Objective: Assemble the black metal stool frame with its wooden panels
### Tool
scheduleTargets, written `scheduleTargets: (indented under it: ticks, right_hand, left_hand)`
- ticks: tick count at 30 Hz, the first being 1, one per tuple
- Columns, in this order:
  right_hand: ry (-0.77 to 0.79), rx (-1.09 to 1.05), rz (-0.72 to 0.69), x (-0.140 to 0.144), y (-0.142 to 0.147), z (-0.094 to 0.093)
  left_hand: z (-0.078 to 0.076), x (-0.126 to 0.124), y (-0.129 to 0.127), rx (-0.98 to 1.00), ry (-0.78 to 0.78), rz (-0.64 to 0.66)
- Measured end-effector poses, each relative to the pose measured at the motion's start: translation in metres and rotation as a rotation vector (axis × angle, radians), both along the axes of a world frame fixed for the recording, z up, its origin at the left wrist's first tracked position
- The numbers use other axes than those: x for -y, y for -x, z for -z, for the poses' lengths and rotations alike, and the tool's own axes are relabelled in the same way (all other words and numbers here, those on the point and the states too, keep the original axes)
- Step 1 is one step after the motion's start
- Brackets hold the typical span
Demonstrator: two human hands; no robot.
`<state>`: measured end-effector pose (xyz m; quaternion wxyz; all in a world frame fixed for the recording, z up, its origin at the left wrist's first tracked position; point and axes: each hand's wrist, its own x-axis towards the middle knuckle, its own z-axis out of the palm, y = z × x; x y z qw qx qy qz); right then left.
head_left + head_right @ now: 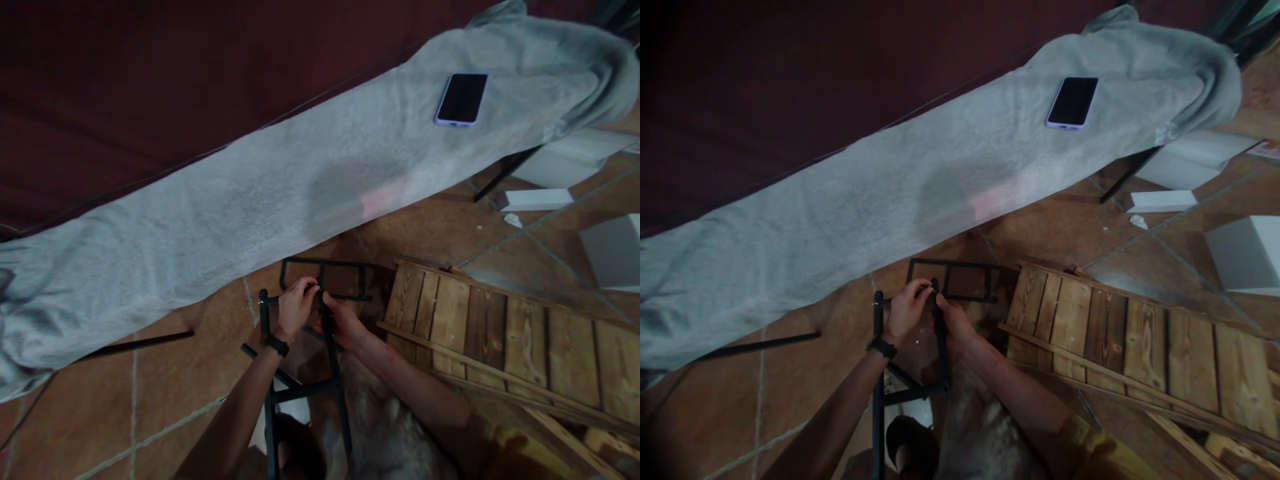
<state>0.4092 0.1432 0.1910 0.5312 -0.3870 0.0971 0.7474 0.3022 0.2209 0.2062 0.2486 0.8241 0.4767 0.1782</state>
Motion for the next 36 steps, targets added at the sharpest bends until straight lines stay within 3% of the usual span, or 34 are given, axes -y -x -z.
scheduleTargets:
  ticks: [5, 9, 13, 18, 23, 30, 36]
  right_hand:
    - [-0.146, 0.036, 0.024, -0.001, -0.001, -0.015]
    - [-0.099, 0.025, 0.046, 0.0, 0.003, -0.021]
    - [0.052, -0.071, 0.17, 0.006, 0.019, -0.013]
    - [0.167, -0.124, 0.151, 0.003, 0.026, -0.006]
    - [0.138, 0.009, 0.179, 0.002, 0.014, -0.001]
    - [0.061, -0.197, 0.144, 0.003, 0.012, 0.009]
    - [0.033, -0.196, 0.06, -0.004, 0.011, 0.01]
  left_hand:
    - [-0.015, -0.004, 0.004, 0.079, 0.089, -0.027]
    - [-0.017, -0.003, 0.009, 0.043, 0.124, 0.007]
    - [-0.016, 0.0, 0.011, -0.006, 0.113, 0.05]
    - [-0.024, -0.007, 0.004, -0.1, 0.191, 0.173]
    - [-0.024, -0.003, 0.006, -0.178, 0.186, 0.104]
    - [-0.022, 0.0, 0.004, -0.144, 0.181, 0.12]
    - [-0.022, -0.004, 0.013, -0.21, 0.074, 0.12]
